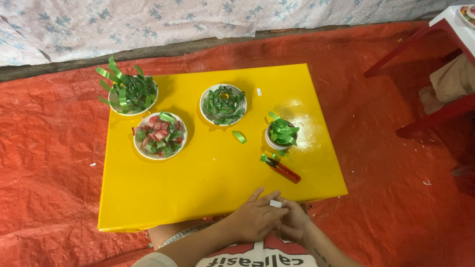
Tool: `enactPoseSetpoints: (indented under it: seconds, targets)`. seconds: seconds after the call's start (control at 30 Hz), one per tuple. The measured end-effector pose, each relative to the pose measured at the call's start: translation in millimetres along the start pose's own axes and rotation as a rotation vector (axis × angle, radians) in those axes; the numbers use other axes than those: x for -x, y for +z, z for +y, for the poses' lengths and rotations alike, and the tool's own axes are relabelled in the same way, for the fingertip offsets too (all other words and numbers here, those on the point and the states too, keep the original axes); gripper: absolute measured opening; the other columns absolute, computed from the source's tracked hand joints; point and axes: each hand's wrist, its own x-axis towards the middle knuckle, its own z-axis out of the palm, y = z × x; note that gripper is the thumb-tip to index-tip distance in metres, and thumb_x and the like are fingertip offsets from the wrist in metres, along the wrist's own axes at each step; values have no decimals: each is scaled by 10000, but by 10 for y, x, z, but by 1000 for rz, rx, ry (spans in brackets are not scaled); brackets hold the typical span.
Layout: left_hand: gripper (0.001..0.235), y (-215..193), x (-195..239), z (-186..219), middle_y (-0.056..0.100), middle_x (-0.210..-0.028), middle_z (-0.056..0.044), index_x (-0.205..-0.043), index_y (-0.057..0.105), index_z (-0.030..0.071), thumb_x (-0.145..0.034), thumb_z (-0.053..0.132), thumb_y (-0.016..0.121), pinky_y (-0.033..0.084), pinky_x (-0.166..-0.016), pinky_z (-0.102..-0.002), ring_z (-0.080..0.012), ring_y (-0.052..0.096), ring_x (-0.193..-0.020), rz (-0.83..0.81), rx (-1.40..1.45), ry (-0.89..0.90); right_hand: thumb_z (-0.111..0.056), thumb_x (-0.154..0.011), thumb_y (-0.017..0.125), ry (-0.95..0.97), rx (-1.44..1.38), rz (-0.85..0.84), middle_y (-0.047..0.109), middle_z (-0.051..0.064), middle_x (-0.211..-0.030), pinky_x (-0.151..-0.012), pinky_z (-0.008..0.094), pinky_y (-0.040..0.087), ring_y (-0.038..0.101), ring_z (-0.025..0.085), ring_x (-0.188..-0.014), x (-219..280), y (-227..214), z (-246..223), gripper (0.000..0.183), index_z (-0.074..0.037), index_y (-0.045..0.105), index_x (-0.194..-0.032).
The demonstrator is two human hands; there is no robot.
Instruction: Wrapping small items into leaves and placing them into bowls on a table.
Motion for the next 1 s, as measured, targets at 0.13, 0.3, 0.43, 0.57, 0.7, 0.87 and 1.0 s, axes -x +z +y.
enactPoseSetpoints:
  seconds: [0.13,0.3,0.43,0.57,0.7,0.87,1.0]
  targets:
    - [364,-13,21,23,619,-1402,-170,-1291,676,93,-1071,321,496,187,-1151,-763,-502,371,-1489,135,-37,16,-245,-968,619,-130,200,-10,639,12,-855,-571,292,450,600,159,-689,71,47,-197,172,-130,685,-1078]
    - [219,-155,143,-71,652,-1326,-228,-1147,712,50,-954,154,711,435,-1068,-618,-445,561,-1299,379,60,-136,-458,-1079,457,-143,387,-80,336,-25,-559,-396,285,180,207,112,-447,339,-668,-530,492,-133,501,-712]
    - [143,-85,208,-167,700,-1028,-204,-1053,700,-45,-985,76,662,577,-871,-472,-369,667,-950,545,115,-117,-378,-1066,540,-66,454,70,300,-31,-540,-365,287,140,193,112,-459,711,-1532,-524,424,-119,510,-731]
    - [109,-90,168,-117,725,-952,-139,-1012,726,-7,-973,86,686,570,-779,-401,-289,668,-858,455,174,-150,-397,-1024,648,171,752,678,458,105,-808,-756,394,228,385,247,-725,776,-2392,-232,385,-22,616,-940]
    - [152,-83,102,-115,711,-828,-92,-899,731,39,-992,154,697,532,-714,-394,-261,655,-753,446,289,-111,-454,-1060,539,-245,442,540,190,-56,-565,-425,353,90,154,114,-453,777,-2064,-224,477,-128,445,-724]
    - [191,2,-18,-43,701,-880,-108,-915,736,56,-988,214,655,550,-722,-396,-273,661,-783,333,285,0,-35,-811,511,-262,702,347,429,44,-666,-422,322,252,323,158,-493,590,33,-211,65,-54,574,-816]
    - [219,-17,56,9,593,-753,-86,-933,785,134,-969,337,712,463,-585,-407,-281,584,-679,272,148,-3,-238,-981,637,-197,1065,131,538,20,-759,-557,273,383,503,131,-660,173,381,-124,176,-121,582,-863]
